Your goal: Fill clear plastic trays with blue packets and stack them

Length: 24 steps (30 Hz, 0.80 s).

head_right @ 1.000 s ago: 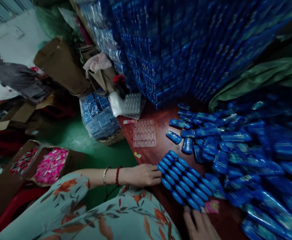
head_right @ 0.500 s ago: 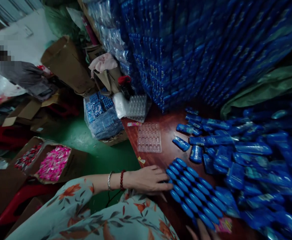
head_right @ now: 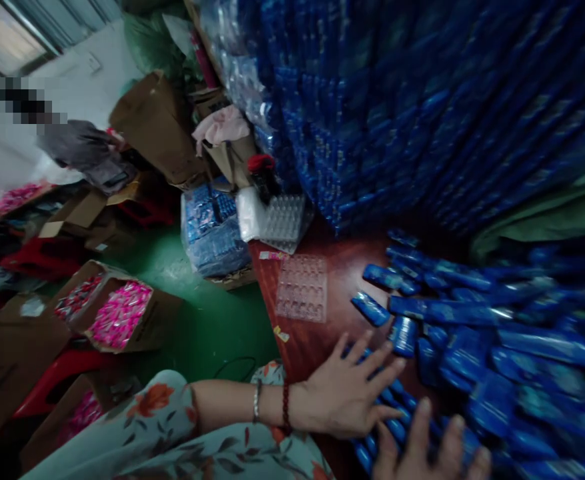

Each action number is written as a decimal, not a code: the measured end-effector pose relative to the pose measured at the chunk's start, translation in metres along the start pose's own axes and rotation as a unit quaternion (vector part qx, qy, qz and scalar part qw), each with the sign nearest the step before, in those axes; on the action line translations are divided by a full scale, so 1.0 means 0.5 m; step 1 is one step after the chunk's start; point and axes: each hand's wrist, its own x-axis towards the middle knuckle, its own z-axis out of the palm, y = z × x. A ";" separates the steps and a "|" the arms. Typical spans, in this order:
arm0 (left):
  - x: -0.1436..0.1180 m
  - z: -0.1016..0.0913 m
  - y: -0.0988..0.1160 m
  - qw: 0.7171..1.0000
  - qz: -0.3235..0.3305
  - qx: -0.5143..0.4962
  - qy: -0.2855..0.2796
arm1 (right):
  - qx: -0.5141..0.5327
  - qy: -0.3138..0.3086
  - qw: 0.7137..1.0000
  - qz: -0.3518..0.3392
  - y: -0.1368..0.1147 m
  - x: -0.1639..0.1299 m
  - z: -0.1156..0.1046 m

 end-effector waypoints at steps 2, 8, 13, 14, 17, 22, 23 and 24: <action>0.000 0.002 -0.003 0.999 -0.004 -0.033 -0.018 | -0.043 0.033 0.994 0.095 -0.036 0.019 -0.022; 0.010 0.009 0.000 0.996 -0.031 -0.079 -0.036 | -0.033 0.020 0.969 0.242 -0.088 0.068 -0.052; 0.015 0.011 -0.028 0.955 -0.042 -0.286 0.061 | 0.198 0.116 0.916 0.328 -0.075 0.033 -0.075; 0.012 0.012 -0.041 0.930 -0.069 -0.351 0.089 | 0.259 0.162 0.883 0.357 -0.073 0.020 -0.079; -0.007 0.021 -0.083 0.833 -0.178 -0.508 0.123 | 0.409 0.249 0.768 0.425 -0.072 -0.023 -0.084; -0.064 0.050 -0.094 0.815 -0.202 -0.544 0.005 | 0.435 0.191 0.773 0.420 -0.093 -0.071 -0.062; -0.073 0.052 -0.086 0.830 -0.174 -0.530 -0.002 | 0.413 0.172 0.792 0.415 -0.099 -0.075 -0.055; -0.078 0.049 -0.078 0.849 -0.133 -0.512 0.002 | 0.390 0.155 0.809 0.411 -0.105 -0.077 -0.050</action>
